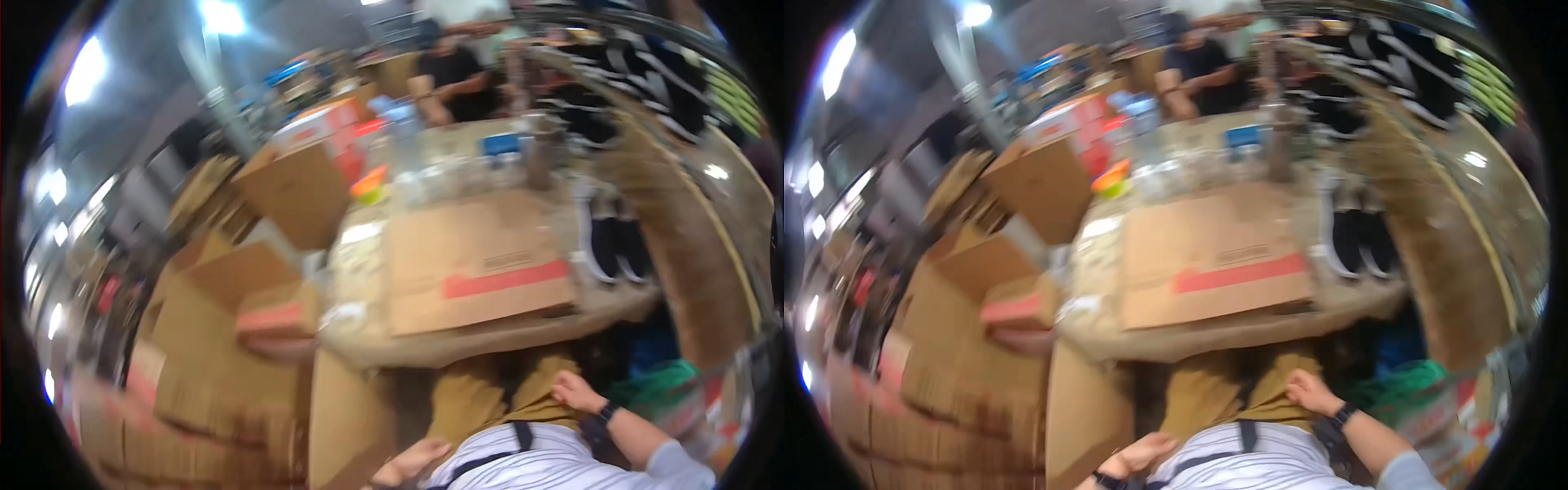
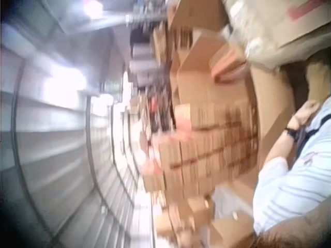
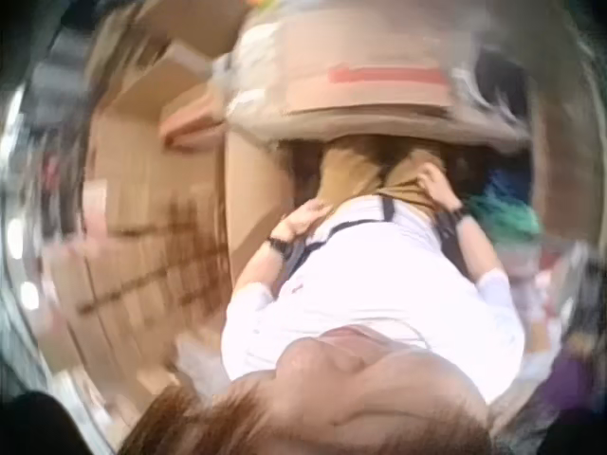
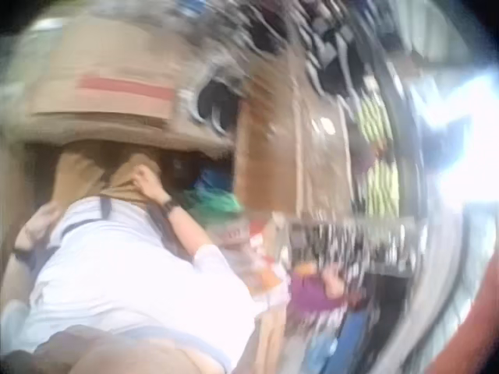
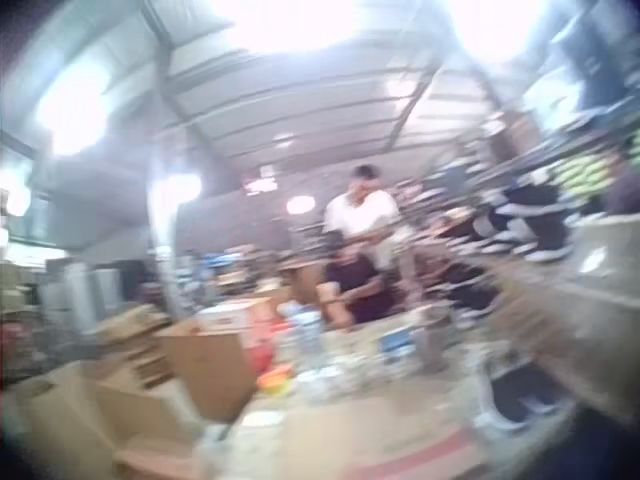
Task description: Packing finished shoes into boxes and applying product identification labels to the boxes.
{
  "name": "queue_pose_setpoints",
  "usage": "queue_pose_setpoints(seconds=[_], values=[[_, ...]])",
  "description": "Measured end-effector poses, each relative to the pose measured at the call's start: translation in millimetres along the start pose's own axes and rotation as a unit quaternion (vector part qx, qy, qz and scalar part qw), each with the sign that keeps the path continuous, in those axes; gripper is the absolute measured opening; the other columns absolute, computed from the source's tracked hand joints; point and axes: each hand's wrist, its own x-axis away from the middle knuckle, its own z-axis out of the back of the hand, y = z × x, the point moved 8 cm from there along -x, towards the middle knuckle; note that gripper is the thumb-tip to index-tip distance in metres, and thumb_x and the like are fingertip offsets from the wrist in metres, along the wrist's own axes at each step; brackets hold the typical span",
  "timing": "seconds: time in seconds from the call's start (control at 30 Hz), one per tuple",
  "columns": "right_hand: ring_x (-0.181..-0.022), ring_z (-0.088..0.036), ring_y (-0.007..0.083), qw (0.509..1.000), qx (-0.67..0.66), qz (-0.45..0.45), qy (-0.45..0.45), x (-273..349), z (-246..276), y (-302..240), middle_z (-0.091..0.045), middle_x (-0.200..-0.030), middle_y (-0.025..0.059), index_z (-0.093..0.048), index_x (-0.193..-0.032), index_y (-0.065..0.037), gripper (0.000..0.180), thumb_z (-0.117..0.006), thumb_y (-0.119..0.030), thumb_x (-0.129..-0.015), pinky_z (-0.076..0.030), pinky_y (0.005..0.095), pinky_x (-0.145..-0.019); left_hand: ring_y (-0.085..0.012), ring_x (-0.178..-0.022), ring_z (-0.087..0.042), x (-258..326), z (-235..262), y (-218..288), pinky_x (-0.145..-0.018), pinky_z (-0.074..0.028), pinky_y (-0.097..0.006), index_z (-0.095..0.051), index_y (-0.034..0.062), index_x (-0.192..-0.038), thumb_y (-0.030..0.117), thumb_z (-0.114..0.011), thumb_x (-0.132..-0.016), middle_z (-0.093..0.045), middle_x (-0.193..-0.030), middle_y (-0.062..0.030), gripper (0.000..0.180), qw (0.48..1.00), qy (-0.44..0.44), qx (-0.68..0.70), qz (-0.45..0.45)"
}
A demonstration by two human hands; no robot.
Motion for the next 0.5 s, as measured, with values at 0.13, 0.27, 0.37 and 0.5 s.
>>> queue_pose_setpoints(seconds=[0.13, 0.27, 0.37, 0.5], values=[[-0.064, -0.050, 0.0100, 0.998, -0.033, 0.022, 0.047, -10, 36, 33, -0.053, -0.072, 0.0046, -0.047, -0.092, -0.005, 0.012, -0.057, -0.007, -0.085, -0.044, 0.0265, -0.055, -0.0265, -0.093, -0.060, -28, 8, 51, -0.075, -0.048, -0.037, -0.060, 0.0047, -0.098, 0.039, -0.058, -0.087, -0.064, -0.095, -0.0151, 0.036, 0.940, 0.142, -0.307, -0.038], [-0.067, -0.058, 0.0205, 0.961, 0.239, 0.075, 0.116, -25, 28, -13, -0.057, -0.078, 0.0107, -0.048, -0.098, -0.003, 0.049, -0.077, -0.025, -0.066, -0.049, 0.0325, -0.061, -0.0315, -0.094, -0.061, -28, 16, 77, -0.075, -0.049, -0.042, -0.057, 0.0076, -0.105, 0.034, -0.065, -0.080, -0.063, -0.096, -0.0160, 0.038, 0.900, 0.264, -0.330, -0.108], [-0.077, -0.061, 0.0377, 0.854, 0.506, 0.050, 0.112, -33, 25, -23, -0.063, -0.086, 0.0172, -0.055, -0.099, -0.002, 0.052, -0.075, -0.039, -0.067, -0.050, 0.0448, -0.070, -0.0312, -0.090, -0.063, -19, 20, 116, -0.073, -0.050, -0.043, -0.054, 0.0094, -0.104, 0.033, -0.068, -0.076, -0.063, -0.095, -0.0121, 0.039, 0.737, 0.439, -0.459, -0.232], [-0.084, -0.063, 0.0369, 0.798, 0.596, -0.081, 0.038, -56, 15, -7, -0.065, -0.088, 0.0205, -0.067, -0.088, -0.005, 0.035, -0.060, -0.037, -0.078, -0.051, 0.0450, -0.073, -0.0311, -0.090, -0.063, -76, 38, 87, -0.072, -0.051, -0.043, -0.058, 0.0108, -0.096, 0.033, -0.061, -0.081, -0.062, -0.095, -0.0118, 0.027, 0.776, 0.348, -0.520, -0.082]])
